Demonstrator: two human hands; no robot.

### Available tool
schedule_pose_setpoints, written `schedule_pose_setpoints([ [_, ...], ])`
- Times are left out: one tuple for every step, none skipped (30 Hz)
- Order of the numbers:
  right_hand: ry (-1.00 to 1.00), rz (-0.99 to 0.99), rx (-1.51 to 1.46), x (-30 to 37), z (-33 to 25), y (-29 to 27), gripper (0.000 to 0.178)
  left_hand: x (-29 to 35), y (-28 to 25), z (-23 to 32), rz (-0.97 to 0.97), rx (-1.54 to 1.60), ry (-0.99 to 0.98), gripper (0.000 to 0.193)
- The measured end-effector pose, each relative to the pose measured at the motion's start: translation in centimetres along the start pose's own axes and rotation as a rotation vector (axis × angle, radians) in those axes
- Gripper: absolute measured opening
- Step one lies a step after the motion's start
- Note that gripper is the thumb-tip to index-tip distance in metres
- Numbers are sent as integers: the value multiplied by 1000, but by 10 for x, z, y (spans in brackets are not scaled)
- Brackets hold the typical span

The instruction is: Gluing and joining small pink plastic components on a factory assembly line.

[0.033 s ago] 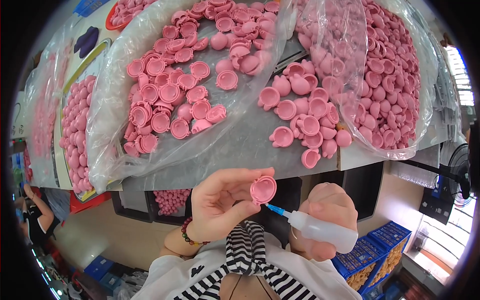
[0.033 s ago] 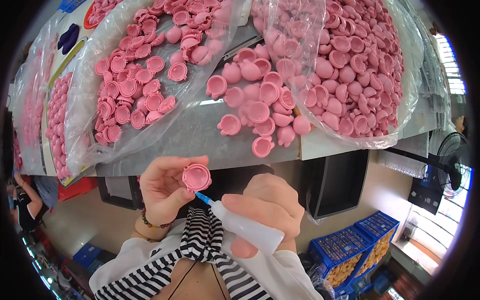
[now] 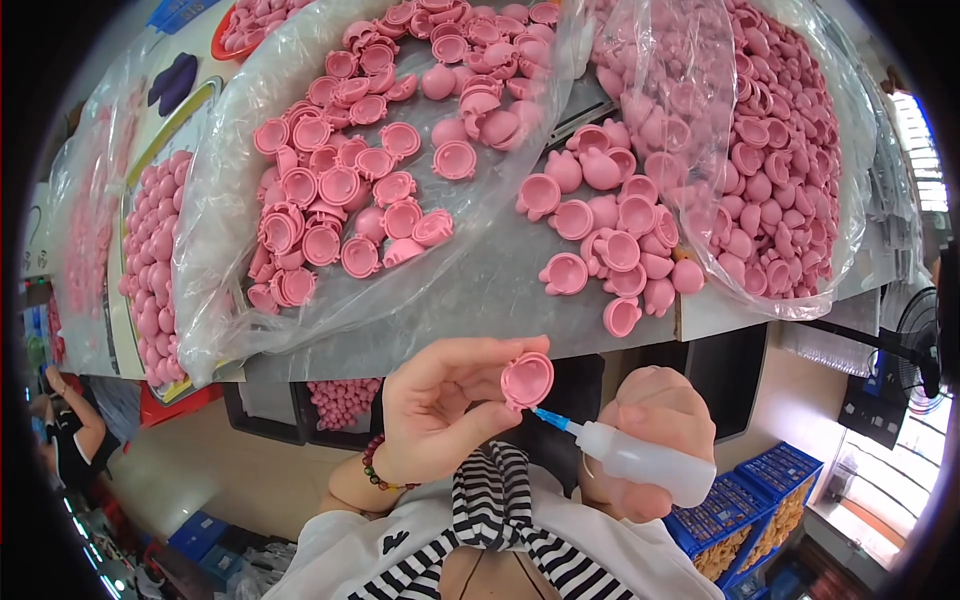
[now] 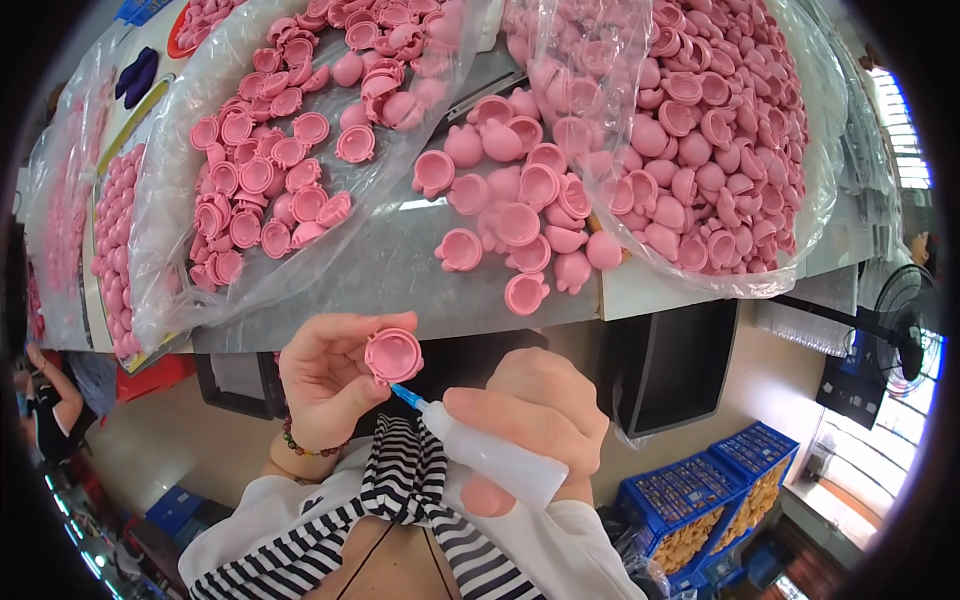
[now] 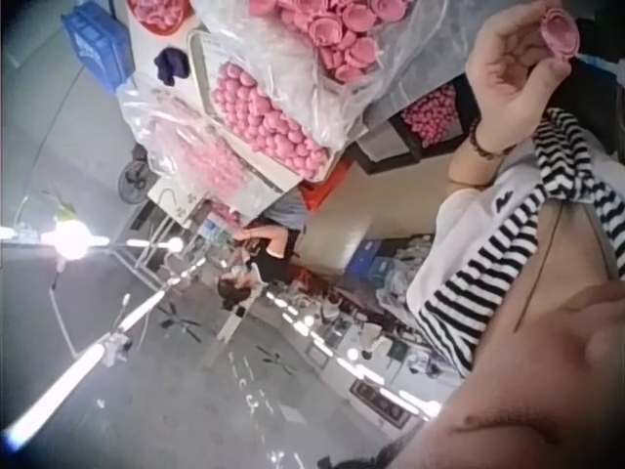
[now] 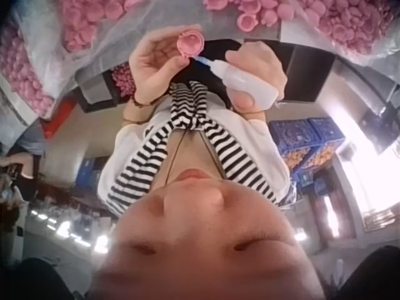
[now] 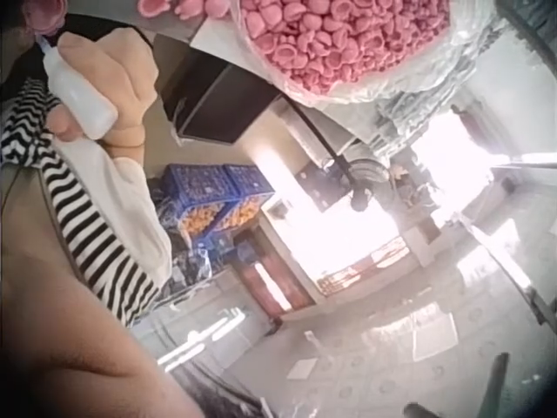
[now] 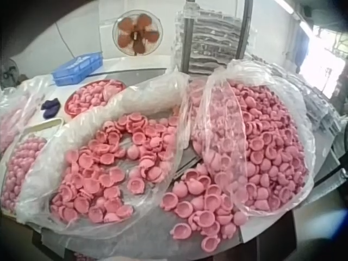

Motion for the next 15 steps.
schedule_pose_setpoints([
  [2, 1, 1, -1, -1, 0, 63, 0, 0, 0, 0, 1, -2, 41],
  [10, -14, 18, -1, -2, 0, 62, 0, 0, 1, -4, 2, -9, 41],
  [18, -29, 35, -1, -2, 0, 62, 0, 0, 2, -7, 3, -17, 41],
  [18, -28, 37, -2, -2, 0, 62, 0, 1, 3, -9, 4, -18, 41],
  [-1, -50, 63, -3, -2, 0, 62, 0, 1, 3, -14, 12, -15, 41],
  [-19, -72, 89, -4, -2, 0, 62, -1, 2, 4, -20, 21, -13, 41],
  [-19, -73, 86, -3, -2, 0, 62, 0, 1, 4, -17, 19, -12, 41],
  [-8, -58, 66, -1, -1, 0, 62, 0, 0, 3, -19, 15, -2, 41],
  [3, -43, 46, 0, 0, 0, 63, 1, -1, 3, -21, 10, 8, 41],
  [3, -42, 48, -1, -1, 0, 63, 0, -1, 4, -22, 11, 7, 41],
  [-1, -4, 50, -3, -2, 0, 64, -1, 0, 4, -27, 8, 2, 41],
  [-4, 34, 53, -4, -3, 1, 64, -1, 1, 4, -32, 4, -2, 41],
  [-4, 35, 51, -3, -3, 2, 64, -1, 1, 4, -31, 3, -2, 41],
  [12, 27, 64, -3, -3, 4, 65, -1, 1, 4, -36, 5, 10, 41],
  [28, 19, 77, -2, -3, 5, 65, -1, 1, 4, -41, 7, 21, 41],
])
Point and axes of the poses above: each hand's wrist, its own x-axis away from the middle knuckle, its own y-axis out of the palm, z = x × y, the point moved 2 cm from there along -x, towards the middle knuckle
